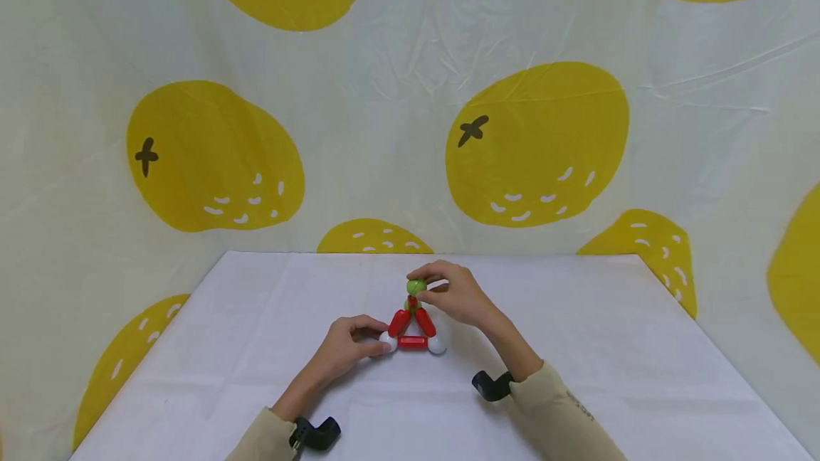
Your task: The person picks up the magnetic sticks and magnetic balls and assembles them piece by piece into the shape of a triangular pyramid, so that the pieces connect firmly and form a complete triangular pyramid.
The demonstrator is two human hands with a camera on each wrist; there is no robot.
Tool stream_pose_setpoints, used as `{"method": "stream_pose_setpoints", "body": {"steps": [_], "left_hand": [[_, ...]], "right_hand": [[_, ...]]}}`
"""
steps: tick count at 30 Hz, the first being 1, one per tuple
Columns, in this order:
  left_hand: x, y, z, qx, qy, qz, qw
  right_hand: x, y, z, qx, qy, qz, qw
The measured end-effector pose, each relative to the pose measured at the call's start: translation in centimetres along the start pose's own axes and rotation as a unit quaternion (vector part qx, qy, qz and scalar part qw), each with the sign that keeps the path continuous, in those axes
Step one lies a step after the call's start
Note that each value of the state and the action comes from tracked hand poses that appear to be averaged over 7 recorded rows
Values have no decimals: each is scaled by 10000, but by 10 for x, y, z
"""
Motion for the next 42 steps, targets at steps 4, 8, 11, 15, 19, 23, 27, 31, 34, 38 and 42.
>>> {"method": "stream_pose_setpoints", "body": {"steps": [4, 8, 11, 15, 19, 23, 27, 31, 34, 38, 42], "left_hand": [[0, 0, -1, -36, 17, 21, 10000], [0, 0, -1, -48, 39, 22, 10000], [0, 0, -1, -36, 36, 27, 10000], [0, 0, -1, 11, 51, 36, 10000], [0, 0, -3, 6, 77, 16, 10000], [1, 0, -4, -43, 92, 20, 9999], [1, -1, -5, -54, 69, 10, 10000], [2, -1, -6, -66, -4, -17, 10000], [1, -1, -6, -70, -27, 2, 10000], [0, -1, -4, -40, -26, 29, 10000], [0, -1, -3, 16, 20, 26, 10000]], "right_hand": [[3, 1, 0, -32, -8, 21, 10000], [4, 1, -1, -53, -26, 57, 10000], [5, 1, -3, -58, -56, 64, 9999], [7, 0, -4, -61, -136, 8, 9999], [10, 0, -4, -80, -209, -24, 9997], [12, -1, -5, -102, -232, -5, 9997], [12, -1, -5, -121, -264, 12, 9996], [11, 0, -3, -97, -225, -1, 9997], [11, 0, -2, -69, -163, -7, 9998], [9, 1, 1, 10, -69, 24, 10000], [8, 1, 5, 113, 0, 51, 9999]]}}
Point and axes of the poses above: each hand's wrist, its own y-axis towards the middle knuckle, its own x-axis out of the palm, z = x × y, the point moved 10 cm from there along y, towards the middle knuckle, and after that the axes turned 8 degrees about -z, right-handed, at the moved point
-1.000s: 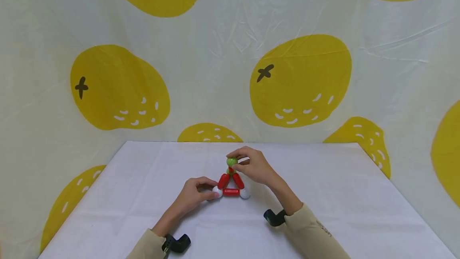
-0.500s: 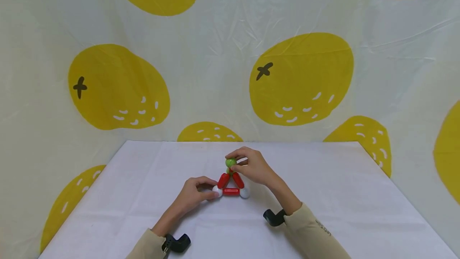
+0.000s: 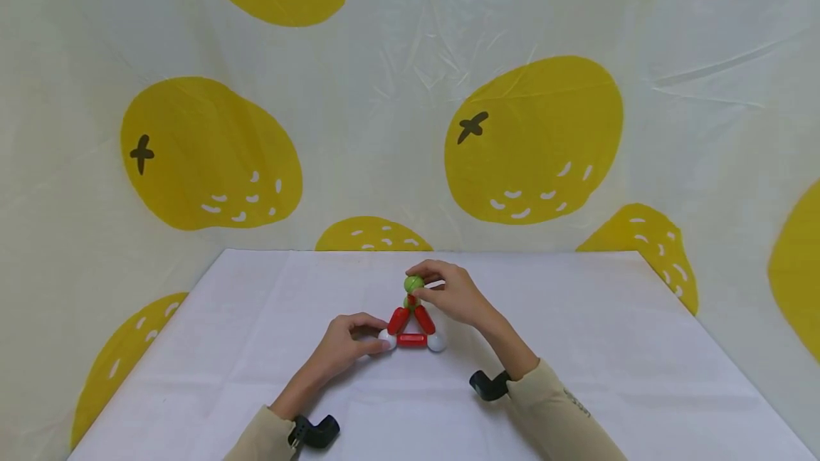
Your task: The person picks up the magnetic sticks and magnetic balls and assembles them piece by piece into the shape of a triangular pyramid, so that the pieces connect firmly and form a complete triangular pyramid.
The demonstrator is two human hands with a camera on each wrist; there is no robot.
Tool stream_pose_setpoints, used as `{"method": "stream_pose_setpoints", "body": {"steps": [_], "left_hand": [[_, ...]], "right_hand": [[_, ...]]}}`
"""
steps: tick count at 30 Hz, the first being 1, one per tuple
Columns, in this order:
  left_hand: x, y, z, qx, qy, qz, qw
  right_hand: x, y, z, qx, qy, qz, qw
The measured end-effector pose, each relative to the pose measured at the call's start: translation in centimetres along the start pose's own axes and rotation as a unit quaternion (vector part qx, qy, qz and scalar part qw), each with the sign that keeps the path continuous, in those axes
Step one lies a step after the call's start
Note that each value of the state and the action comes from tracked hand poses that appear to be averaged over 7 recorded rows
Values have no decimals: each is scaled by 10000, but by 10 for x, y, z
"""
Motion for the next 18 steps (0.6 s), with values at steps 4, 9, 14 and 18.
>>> {"method": "stream_pose_setpoints", "body": {"steps": [4, 9, 14, 18], "left_hand": [[0, 0, 0, -17, 16, 16, 10000], [0, -1, 0, 1, 79, 30, 10000], [0, -1, -1, 9, 111, 24, 9999], [1, -2, -1, 26, 146, 34, 9999]], "right_hand": [[2, 0, -2, -97, -17, -97, 9999], [5, -1, -6, -186, -60, -199, 9996], [6, -3, -7, -191, -69, -167, 9997], [10, -4, -8, -265, -75, -288, 9992]]}}
Point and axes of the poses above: each hand's wrist, its own y-axis towards the middle knuckle, its own x-axis out of the palm, z = x × y, the point moved 10 cm from there along y, towards the middle knuckle, and after that the axes turned 8 degrees about -z, right-handed, at the moved point
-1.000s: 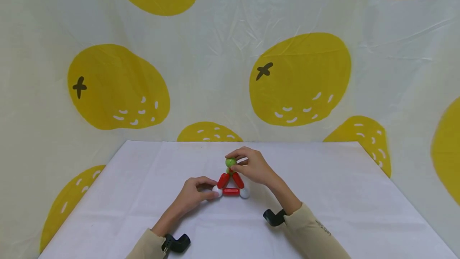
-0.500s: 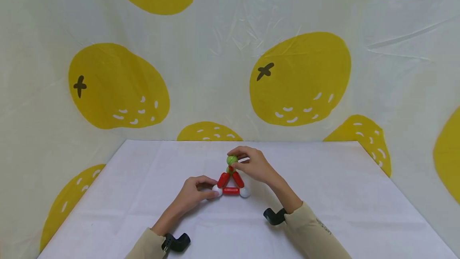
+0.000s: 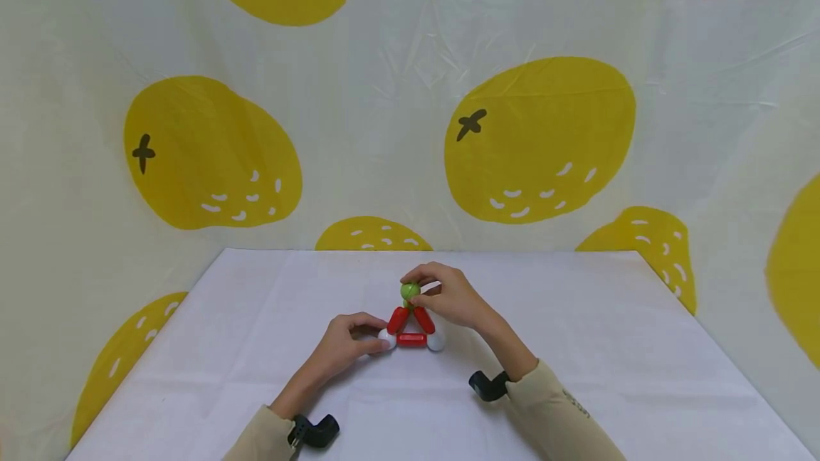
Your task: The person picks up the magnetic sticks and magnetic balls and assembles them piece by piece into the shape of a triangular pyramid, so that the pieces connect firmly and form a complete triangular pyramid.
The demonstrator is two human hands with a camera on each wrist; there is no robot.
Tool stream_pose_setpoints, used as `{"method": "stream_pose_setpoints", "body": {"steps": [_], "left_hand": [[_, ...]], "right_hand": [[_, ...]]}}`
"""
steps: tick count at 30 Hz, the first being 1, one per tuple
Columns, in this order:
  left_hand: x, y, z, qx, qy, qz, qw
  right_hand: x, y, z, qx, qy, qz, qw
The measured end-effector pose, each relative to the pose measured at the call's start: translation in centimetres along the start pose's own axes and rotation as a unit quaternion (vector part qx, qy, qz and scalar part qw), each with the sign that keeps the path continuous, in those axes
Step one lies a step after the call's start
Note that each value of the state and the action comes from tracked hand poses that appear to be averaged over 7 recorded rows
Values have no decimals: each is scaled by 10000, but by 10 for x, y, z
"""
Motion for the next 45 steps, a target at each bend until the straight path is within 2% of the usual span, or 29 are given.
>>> {"method": "stream_pose_setpoints", "body": {"steps": [5, 12, 24, 30, 34, 41, 45], "left_hand": [[-1, 0, 0, 13, -22, 7, 10000], [-1, 0, 0, 21, -59, -8, 10000], [-1, 1, -1, 55, -53, 12, 10000], [-1, 1, -2, 16, -5, 28, 10000], [-1, 1, -2, 0, 7, 23, 10000], [0, 1, -2, 6, 17, 33, 10000], [0, 1, -4, -57, 23, 29, 10000]], "right_hand": [[6, 1, -4, -186, -56, -204, 9996], [10, 1, -5, -289, -79, -253, 9992], [15, 3, -10, -295, -677, 372, 9966], [17, 1, -14, -323, -864, 446, 9947], [17, 1, -15, -303, -936, 287, 9947], [10, -3, -8, -104, -838, -397, 9956], [6, -6, -2, 22, -866, -638, 9942]]}}
Point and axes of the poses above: each hand's wrist, its own y-axis towards the middle knuckle, its own x-axis out of the palm, z = x × y, the point moved 10 cm from there along y, towards the middle knuckle, and after that the axes turned 8 degrees about -z, right-handed, at the moved point
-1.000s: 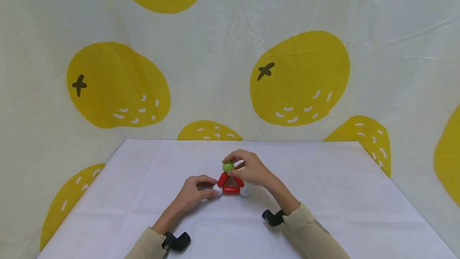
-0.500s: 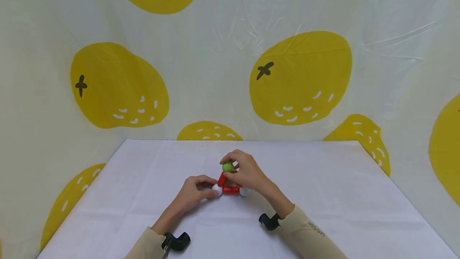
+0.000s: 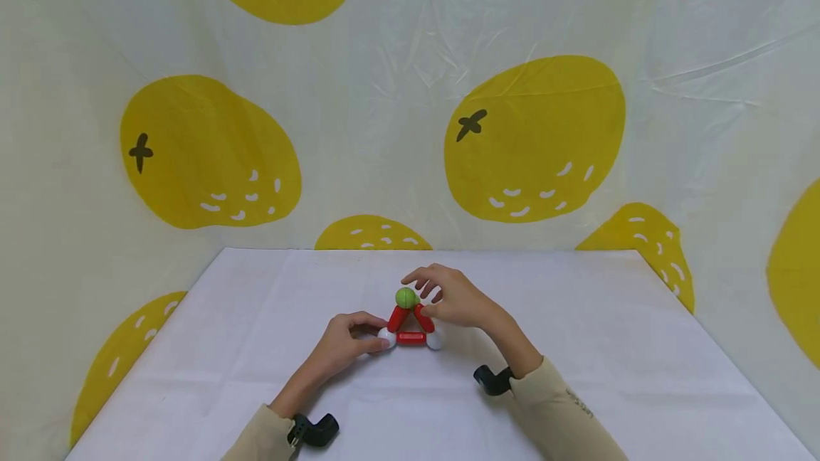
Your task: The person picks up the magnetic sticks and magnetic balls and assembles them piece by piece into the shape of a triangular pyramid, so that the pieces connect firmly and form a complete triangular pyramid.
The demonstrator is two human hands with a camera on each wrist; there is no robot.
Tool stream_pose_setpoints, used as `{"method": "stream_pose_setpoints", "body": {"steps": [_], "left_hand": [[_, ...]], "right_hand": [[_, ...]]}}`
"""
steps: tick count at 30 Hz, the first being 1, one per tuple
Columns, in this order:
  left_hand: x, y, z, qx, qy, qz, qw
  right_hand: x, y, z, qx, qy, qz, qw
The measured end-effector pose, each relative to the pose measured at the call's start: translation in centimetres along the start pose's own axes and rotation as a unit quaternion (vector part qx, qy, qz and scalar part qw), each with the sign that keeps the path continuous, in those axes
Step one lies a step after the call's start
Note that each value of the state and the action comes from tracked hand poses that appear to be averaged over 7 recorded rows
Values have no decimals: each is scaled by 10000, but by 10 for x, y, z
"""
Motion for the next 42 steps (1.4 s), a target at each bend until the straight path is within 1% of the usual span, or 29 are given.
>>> {"method": "stream_pose_setpoints", "body": {"steps": [5, 9, 12, 17, 30, 37, 42], "left_hand": [[1, -1, -1, 43, -9, -4, 10000], [2, -2, -2, 125, -22, -13, 9999], [2, -2, -2, 160, -14, -7, 9999], [2, -2, -2, 124, -32, 7, 9999], [2, -3, -1, 168, -64, -7, 9998], [3, -3, 0, 224, -104, -31, 9997], [3, -3, -1, 231, -65, -13, 9997]], "right_hand": [[6, 1, 5, 43, -38, -173, 9998], [10, 1, 6, 36, -86, -211, 9997], [12, 0, 5, -43, -96, -225, 9997], [13, -1, 3, -137, -89, -271, 9995], [13, 0, 6, -27, -62, -230, 9997], [14, 0, 9, 108, 34, -206, 9997], [15, 1, 10, 107, 73, -222, 9997]]}}
Point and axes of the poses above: each hand's wrist, its own y-axis towards the middle knuckle, its own x-axis out of the palm, z = x × y, the point moved 10 cm from there along y, towards the middle knuckle, and after that the axes turned 8 degrees about -z, right-handed, at the moved point
